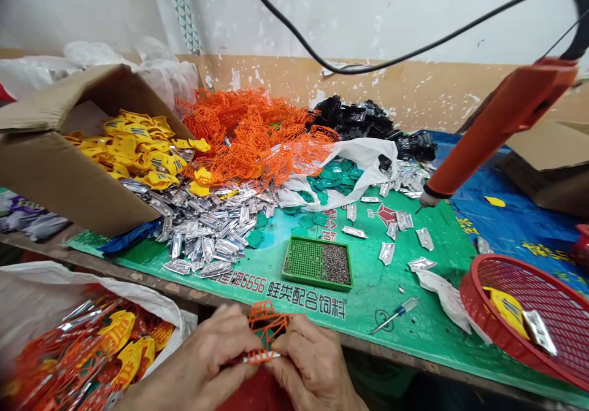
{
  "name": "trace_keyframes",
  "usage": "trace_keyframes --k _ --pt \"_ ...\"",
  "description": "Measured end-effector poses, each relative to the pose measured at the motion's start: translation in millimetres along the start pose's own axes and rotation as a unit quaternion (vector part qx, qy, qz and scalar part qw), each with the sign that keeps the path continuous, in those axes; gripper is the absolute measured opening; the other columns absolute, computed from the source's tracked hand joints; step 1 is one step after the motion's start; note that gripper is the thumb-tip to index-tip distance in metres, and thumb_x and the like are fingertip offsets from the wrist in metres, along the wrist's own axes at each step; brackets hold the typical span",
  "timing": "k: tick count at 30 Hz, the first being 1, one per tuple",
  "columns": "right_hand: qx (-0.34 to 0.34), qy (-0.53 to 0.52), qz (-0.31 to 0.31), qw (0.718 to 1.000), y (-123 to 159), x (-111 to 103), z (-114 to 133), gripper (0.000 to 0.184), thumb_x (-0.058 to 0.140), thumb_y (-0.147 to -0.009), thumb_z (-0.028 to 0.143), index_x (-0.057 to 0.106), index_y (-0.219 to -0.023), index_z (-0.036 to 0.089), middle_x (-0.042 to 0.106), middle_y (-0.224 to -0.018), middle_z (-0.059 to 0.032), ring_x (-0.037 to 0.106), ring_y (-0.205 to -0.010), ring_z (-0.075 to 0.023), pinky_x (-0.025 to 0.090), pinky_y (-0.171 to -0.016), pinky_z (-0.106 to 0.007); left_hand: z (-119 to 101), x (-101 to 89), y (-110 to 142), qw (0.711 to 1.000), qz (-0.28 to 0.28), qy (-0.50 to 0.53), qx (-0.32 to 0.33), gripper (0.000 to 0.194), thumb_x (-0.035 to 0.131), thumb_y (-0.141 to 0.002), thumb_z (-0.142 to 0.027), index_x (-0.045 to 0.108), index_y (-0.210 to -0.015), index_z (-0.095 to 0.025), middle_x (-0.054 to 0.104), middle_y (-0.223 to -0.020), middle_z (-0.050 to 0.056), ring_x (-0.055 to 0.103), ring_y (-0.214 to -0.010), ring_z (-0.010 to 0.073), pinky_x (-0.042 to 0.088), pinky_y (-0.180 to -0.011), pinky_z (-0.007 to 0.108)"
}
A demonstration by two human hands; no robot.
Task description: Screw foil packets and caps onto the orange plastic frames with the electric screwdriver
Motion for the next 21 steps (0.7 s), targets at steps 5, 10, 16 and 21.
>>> trace_keyframes --k 5,10,16,21 --pt "0.074 -0.099 0.094 0.988 -11 -17 1 0.029 0.055 -0.092 0.034 0.064 -0.070 0.017 0.056 -0.064 0.0008 0.052 -0.059 -0.0087 0.039 -0.052 -0.020 -10 4.3 -5 0.980 0.078 0.154 -0.098 0.017 0.053 -0.075 -0.005 0.058 -0.065 -0.018 0.051 -0.069 -0.004 0.047 -0.063 0.0097 0.035 -0.057 0.020" --pt "0.185 -0.162 0.168 0.955 -23 -15 -7 0.027 0.066 -0.083 0.039 0.069 -0.069 0.017 0.052 -0.063 0.0033 0.051 -0.059 -0.0076 0.038 -0.050 -0.018 -10 12.5 -13 0.920 0.093 0.306 -0.228 0.015 0.051 -0.075 -0.018 0.062 -0.067 -0.016 0.046 -0.068 -0.003 0.042 -0.066 0.0115 0.034 -0.059 0.022" --pt "0.170 0.012 -0.201 0.965 -35 -77 -32 0.038 0.071 -0.079 0.034 0.064 -0.115 0.024 0.060 -0.085 -0.0018 0.060 -0.070 -0.0124 0.052 -0.064 -0.027 9 2.6 -12 0.866 0.031 0.430 -0.253 0.021 0.053 -0.084 -0.029 0.067 -0.077 -0.015 0.045 -0.069 -0.002 0.039 -0.068 0.0122 0.034 -0.062 0.022" --pt "0.236 0.174 -0.503 0.813 -70 -165 -85 0.087 0.084 -0.056 0.036 0.053 -0.132 0.008 0.053 -0.131 -0.0215 0.060 -0.110 -0.0286 0.049 -0.075 -0.034 22 -3.8 -14 0.835 -0.017 0.470 -0.286 0.021 0.059 -0.084 -0.034 0.069 -0.081 -0.015 0.047 -0.068 -0.002 0.035 -0.061 0.0095 0.029 -0.055 0.019"
Point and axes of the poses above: each hand's wrist, its own y-axis away from the middle knuckle, its own x-axis out of the palm, z = x × y, the point moved 1 cm from there along -y, towards the middle knuckle
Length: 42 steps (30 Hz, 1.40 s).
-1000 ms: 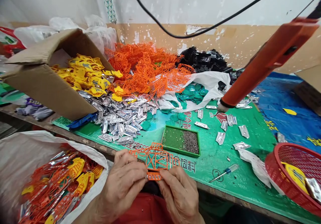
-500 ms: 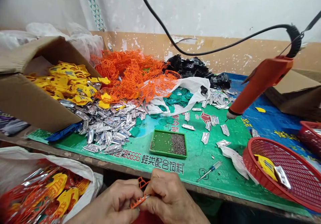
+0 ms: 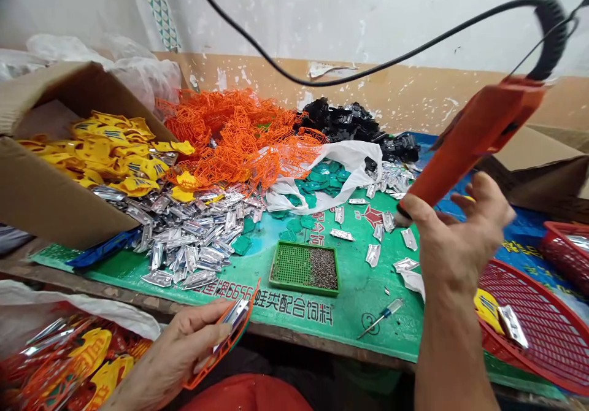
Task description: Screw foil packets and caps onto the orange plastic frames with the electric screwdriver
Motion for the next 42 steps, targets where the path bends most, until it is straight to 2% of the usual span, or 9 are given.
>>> trace_keyframes --k 3,6,10,14,17,23,30,33,42 --pt "0.059 -0.132 0.134 0.980 -29 28 -1 0.070 0.071 -0.071 0.028 0.049 -0.133 0.003 0.058 -0.128 -0.0205 0.058 -0.114 -0.0260 0.046 -0.080 -0.032 -2 1.5 -5 1.000 -0.001 0.006 0.013 0.021 0.059 -0.084 -0.033 0.072 -0.087 -0.017 0.054 -0.076 0.000 0.042 -0.069 0.0112 0.035 -0.065 0.020" --pt "0.104 -0.203 0.240 0.944 -31 50 12 0.045 0.064 -0.075 0.027 0.062 -0.113 0.002 0.069 -0.110 -0.0170 0.067 -0.091 -0.0205 0.047 -0.070 -0.034 -2 3.5 -10 1.000 0.010 0.010 -0.003 0.022 0.060 -0.084 -0.034 0.073 -0.089 -0.017 0.052 -0.071 -0.002 0.040 -0.065 0.0101 0.033 -0.061 0.019" --pt "0.165 -0.307 0.337 0.874 -14 63 41 0.028 0.063 -0.074 0.023 0.066 -0.097 0.007 0.069 -0.076 0.0024 0.065 -0.071 -0.0110 0.043 -0.068 -0.036 1 1.8 -15 0.999 -0.006 0.007 -0.038 0.023 0.060 -0.084 -0.036 0.071 -0.084 -0.016 0.043 -0.060 -0.004 0.032 -0.055 0.0087 0.026 -0.050 0.018" --pt "0.193 -0.347 0.351 0.848 17 63 68 0.039 0.079 -0.057 0.018 0.066 -0.094 0.021 0.062 -0.069 0.0060 0.058 -0.063 -0.0107 0.049 -0.062 -0.028 10 -1.2 -19 0.997 -0.029 0.064 -0.041 0.023 0.063 -0.082 -0.031 0.073 -0.098 -0.018 0.059 -0.073 0.000 0.047 -0.067 0.0111 0.037 -0.061 0.018" --pt "0.225 -0.361 0.350 0.835 50 61 72 0.030 0.080 -0.055 0.017 0.066 -0.082 0.022 0.062 -0.071 0.0038 0.057 -0.063 -0.0130 0.048 -0.058 -0.029 16 -3.4 -21 0.992 -0.045 0.116 -0.034 0.031 0.066 -0.080 -0.029 0.071 -0.109 -0.020 0.066 -0.086 0.002 0.055 -0.083 0.0151 0.042 -0.076 0.021" --pt "0.215 -0.351 0.300 0.861 100 64 50 0.013 0.077 -0.060 0.016 0.067 -0.069 0.018 0.064 -0.070 0.0005 0.058 -0.064 -0.0142 0.047 -0.063 -0.032 19 -4.3 -23 0.990 -0.054 0.122 -0.055 0.028 0.067 -0.080 -0.027 0.072 -0.107 -0.020 0.066 -0.085 0.002 0.053 -0.073 0.0105 0.041 -0.067 0.017" --pt "0.237 -0.371 0.259 0.860 113 72 49 0.015 0.074 -0.056 0.017 0.063 -0.066 0.018 0.061 -0.064 0.0019 0.057 -0.060 -0.0147 0.047 -0.062 -0.034 12 -1.8 -24 0.993 -0.045 0.101 -0.042 0.025 0.065 -0.079 -0.032 0.071 -0.096 -0.015 0.042 -0.058 -0.006 0.028 -0.045 0.0042 0.022 -0.041 0.016" --pt "0.237 -0.387 0.261 0.852 117 77 49 0.017 0.074 -0.056 0.016 0.064 -0.070 0.018 0.062 -0.064 0.0022 0.057 -0.059 -0.0148 0.047 -0.062 -0.034 13 -2.3 -26 0.992 -0.045 0.102 -0.060 0.028 0.065 -0.078 -0.034 0.069 -0.096 -0.014 0.042 -0.059 -0.007 0.023 -0.042 0.0030 0.015 -0.038 0.017" --pt "0.234 -0.388 0.265 0.851 122 81 44 0.014 0.074 -0.058 0.014 0.063 -0.066 0.017 0.061 -0.064 0.0025 0.057 -0.058 -0.0137 0.046 -0.062 -0.033 8 0.2 -27 0.990 -0.060 0.098 -0.079 0.031 0.065 -0.073 -0.035 0.066 -0.094 -0.013 0.043 -0.055 -0.008 0.020 -0.037 0.0014 0.012 -0.036 0.018"
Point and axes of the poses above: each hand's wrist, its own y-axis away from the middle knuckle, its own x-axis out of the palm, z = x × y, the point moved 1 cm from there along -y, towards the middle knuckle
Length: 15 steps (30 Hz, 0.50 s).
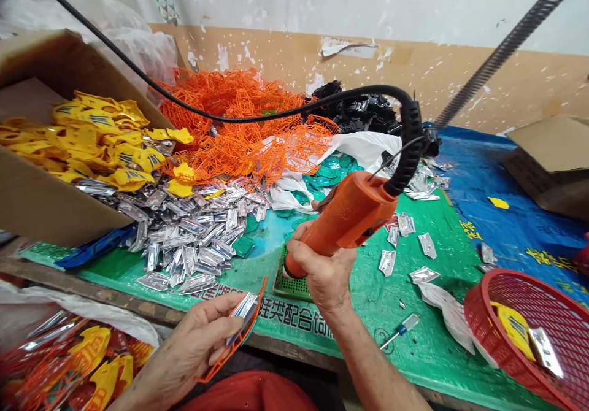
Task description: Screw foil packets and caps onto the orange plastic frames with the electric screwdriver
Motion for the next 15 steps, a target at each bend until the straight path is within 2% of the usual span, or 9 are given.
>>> trace_keyframes --k 8,12,15 --pt "-0.012 0.005 0.005 1.000 -0.2 0.4 0.9 0.017 0.073 -0.058 0.011 0.062 -0.069 0.018 0.063 -0.064 0.0032 0.058 -0.056 -0.0127 0.047 -0.061 -0.032 -1.0 0.1 1.5 1.000 0.013 0.000 -0.002 0.031 0.064 -0.074 -0.036 0.065 -0.095 -0.013 0.038 -0.054 -0.009 0.020 -0.038 0.0022 0.011 -0.036 0.019" --pt "-0.015 0.009 0.006 1.000 -0.1 0.8 0.3 0.020 0.074 -0.058 0.012 0.062 -0.074 0.019 0.063 -0.065 0.0036 0.058 -0.056 -0.0132 0.047 -0.062 -0.033 -3.1 1.5 1.6 1.000 0.009 0.000 -0.007 0.032 0.064 -0.072 -0.038 0.065 -0.091 -0.013 0.039 -0.054 -0.008 0.020 -0.037 0.0017 0.012 -0.035 0.018" --pt "-0.021 0.032 0.012 0.999 0.3 -0.3 -1.3 0.015 0.074 -0.059 0.015 0.063 -0.070 0.018 0.062 -0.067 0.0025 0.058 -0.060 -0.0139 0.048 -0.064 -0.034 -2.2 1.2 0.7 1.000 0.001 0.002 -0.008 0.031 0.066 -0.071 -0.038 0.065 -0.089 -0.013 0.042 -0.053 -0.008 0.022 -0.037 0.0017 0.013 -0.035 0.018"
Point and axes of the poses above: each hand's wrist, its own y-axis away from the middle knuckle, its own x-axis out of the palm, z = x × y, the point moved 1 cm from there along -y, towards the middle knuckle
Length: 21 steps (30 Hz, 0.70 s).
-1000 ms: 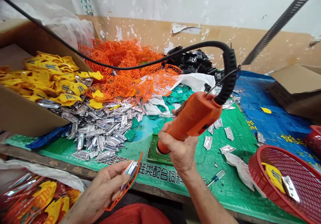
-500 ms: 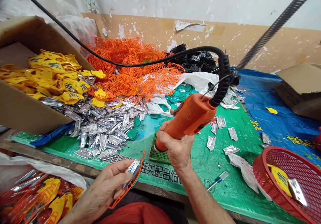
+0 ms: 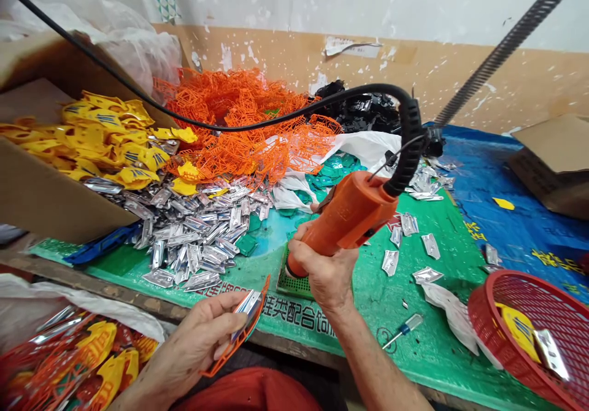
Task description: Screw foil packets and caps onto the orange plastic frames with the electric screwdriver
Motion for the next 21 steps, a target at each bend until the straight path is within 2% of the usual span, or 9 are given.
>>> trace_keyframes --k 8,13,18,21 --pt "0.009 0.000 0.011 1.000 0 -1 -2 0.011 0.075 -0.060 0.016 0.066 -0.067 0.018 0.062 -0.067 0.0020 0.058 -0.061 -0.0138 0.047 -0.061 -0.032 0 0.7 -2 1.000 -0.014 0.020 -0.008 0.032 0.068 -0.066 -0.034 0.067 -0.088 -0.012 0.046 -0.054 -0.007 0.023 -0.036 0.0011 0.013 -0.035 0.018" --pt "0.019 -0.039 0.006 0.999 -4 1 14 0.013 0.075 -0.059 0.015 0.065 -0.068 0.017 0.062 -0.066 0.0018 0.057 -0.060 -0.0140 0.046 -0.061 -0.032 2 1.4 -2 0.999 0.007 0.025 0.023 0.027 0.064 -0.071 -0.028 0.070 -0.093 -0.013 0.049 -0.058 -0.006 0.025 -0.037 0.0017 0.011 -0.037 0.020" --pt "0.006 -0.084 0.027 0.996 -3 6 45 0.035 0.070 -0.061 0.011 0.065 -0.094 0.023 0.061 -0.064 0.0037 0.056 -0.058 -0.0145 0.047 -0.059 -0.032 1 2.8 -3 1.000 -0.002 0.024 0.014 0.034 0.063 -0.069 -0.024 0.071 -0.100 -0.013 0.050 -0.056 -0.006 0.023 -0.037 0.0024 0.010 -0.038 0.021" --pt "0.016 -0.097 0.054 0.994 4 10 60 0.043 0.067 -0.063 0.010 0.063 -0.102 0.027 0.060 -0.065 0.0038 0.056 -0.058 -0.0148 0.048 -0.058 -0.032 1 4.1 -3 1.000 -0.013 0.023 0.015 0.035 0.063 -0.068 -0.023 0.072 -0.100 -0.013 0.051 -0.055 -0.006 0.023 -0.036 0.0027 0.011 -0.037 0.022"
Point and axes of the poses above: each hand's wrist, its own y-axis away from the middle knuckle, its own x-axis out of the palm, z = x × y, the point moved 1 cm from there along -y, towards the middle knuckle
